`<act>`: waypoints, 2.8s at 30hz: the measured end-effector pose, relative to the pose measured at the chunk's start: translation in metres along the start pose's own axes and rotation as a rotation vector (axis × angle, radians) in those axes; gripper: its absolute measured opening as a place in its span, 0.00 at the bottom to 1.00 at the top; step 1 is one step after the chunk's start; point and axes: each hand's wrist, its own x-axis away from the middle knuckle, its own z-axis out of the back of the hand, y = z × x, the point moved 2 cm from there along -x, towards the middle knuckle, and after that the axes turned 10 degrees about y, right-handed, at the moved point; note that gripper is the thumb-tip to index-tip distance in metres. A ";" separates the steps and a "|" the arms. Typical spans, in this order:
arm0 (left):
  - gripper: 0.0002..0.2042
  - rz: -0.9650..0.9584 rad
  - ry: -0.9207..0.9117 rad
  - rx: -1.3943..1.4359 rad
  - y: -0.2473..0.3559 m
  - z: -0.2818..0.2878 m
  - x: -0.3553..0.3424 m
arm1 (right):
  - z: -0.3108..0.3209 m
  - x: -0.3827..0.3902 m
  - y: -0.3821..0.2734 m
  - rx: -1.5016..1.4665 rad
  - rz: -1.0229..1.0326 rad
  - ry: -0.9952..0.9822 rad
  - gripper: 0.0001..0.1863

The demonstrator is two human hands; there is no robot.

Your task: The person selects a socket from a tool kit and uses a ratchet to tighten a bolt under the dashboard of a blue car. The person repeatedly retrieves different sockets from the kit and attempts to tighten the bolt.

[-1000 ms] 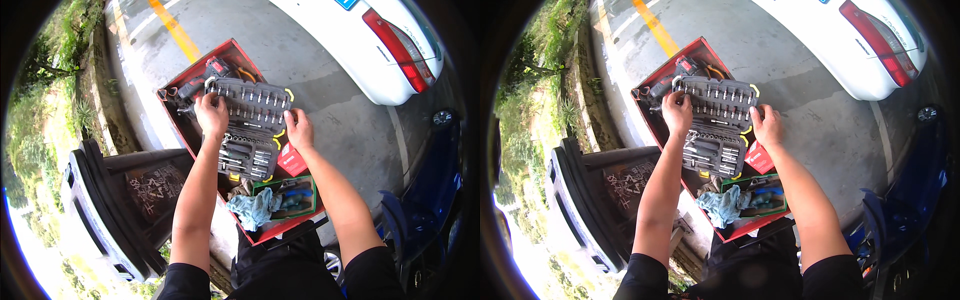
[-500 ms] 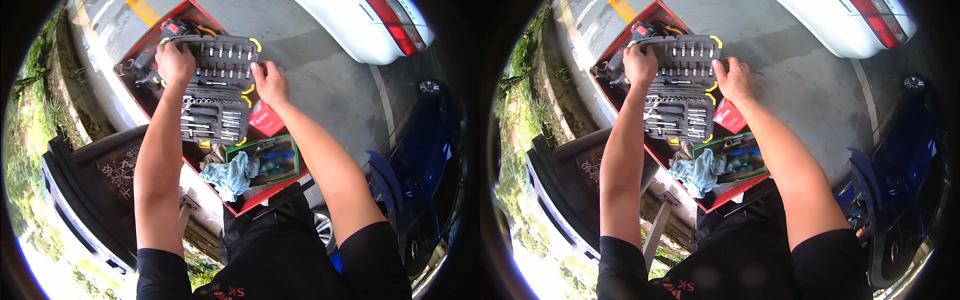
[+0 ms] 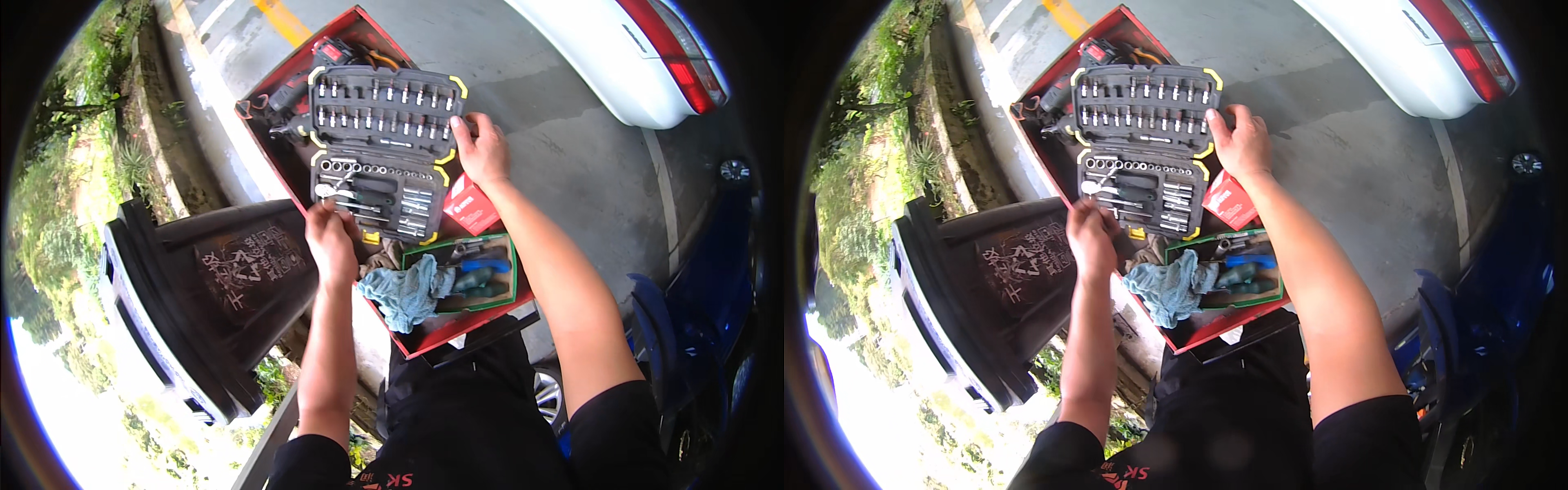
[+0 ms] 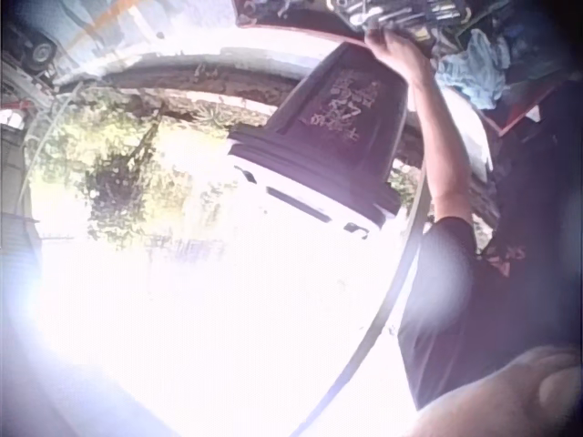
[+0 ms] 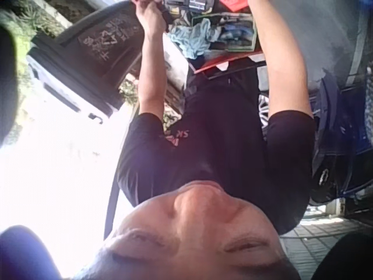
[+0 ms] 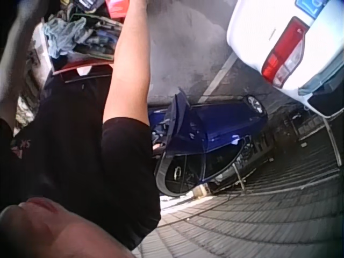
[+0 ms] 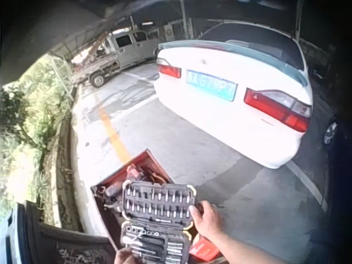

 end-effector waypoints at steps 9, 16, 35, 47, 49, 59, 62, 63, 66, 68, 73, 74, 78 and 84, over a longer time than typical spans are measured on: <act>0.15 -1.049 -0.149 -1.071 -0.008 -0.013 0.004 | -0.002 -0.001 0.007 -0.006 0.026 -0.001 0.24; 0.14 -1.257 -0.492 -1.296 0.009 -0.056 -0.022 | -0.003 0.001 0.005 -0.024 0.070 0.022 0.24; 0.16 -1.933 -0.876 -1.377 -0.004 -0.057 -0.049 | 0.012 0.001 -0.010 0.025 -0.044 -0.014 0.26; 0.16 -1.776 -0.822 -0.896 0.028 -0.075 0.032 | 0.020 -0.005 0.020 -0.209 -0.097 0.093 0.32; 0.15 -1.834 -0.740 -0.773 0.035 -0.068 0.060 | 0.051 0.007 0.002 -0.295 0.001 0.213 0.28; 0.21 -1.753 -1.526 -0.174 -0.002 -0.049 0.280 | 0.280 0.302 -0.023 -1.536 -1.135 -0.328 0.27; 0.16 -1.395 -1.761 -0.057 -0.005 -0.035 0.340 | 0.308 0.400 0.003 -1.416 -1.027 0.033 0.24; 0.15 -1.233 -1.761 -0.059 0.000 -0.033 0.351 | 0.334 0.398 -0.023 -1.555 -0.961 0.132 0.25; 0.02 -0.100 -1.267 -0.062 -0.018 -0.044 0.376 | 0.390 0.441 -0.032 -0.992 -0.738 0.226 0.24; 0.05 0.494 -1.115 -0.035 -0.027 -0.054 0.406 | 0.422 0.476 -0.051 -0.567 -0.452 0.267 0.23; 0.08 0.655 -1.229 -0.215 -0.057 -0.023 0.509 | 0.461 0.551 -0.048 -0.552 -0.483 0.344 0.25; 0.09 0.680 -1.284 -0.240 -0.066 -0.018 0.523 | 0.466 0.565 -0.041 -0.523 -0.425 0.416 0.25; 0.08 0.846 -1.382 -0.235 -0.112 0.003 0.611 | 0.493 0.631 0.004 -0.785 -0.504 0.565 0.23; 0.08 0.971 -1.678 -0.252 -0.180 0.020 0.751 | 0.558 0.707 0.047 -1.813 -0.666 0.803 0.25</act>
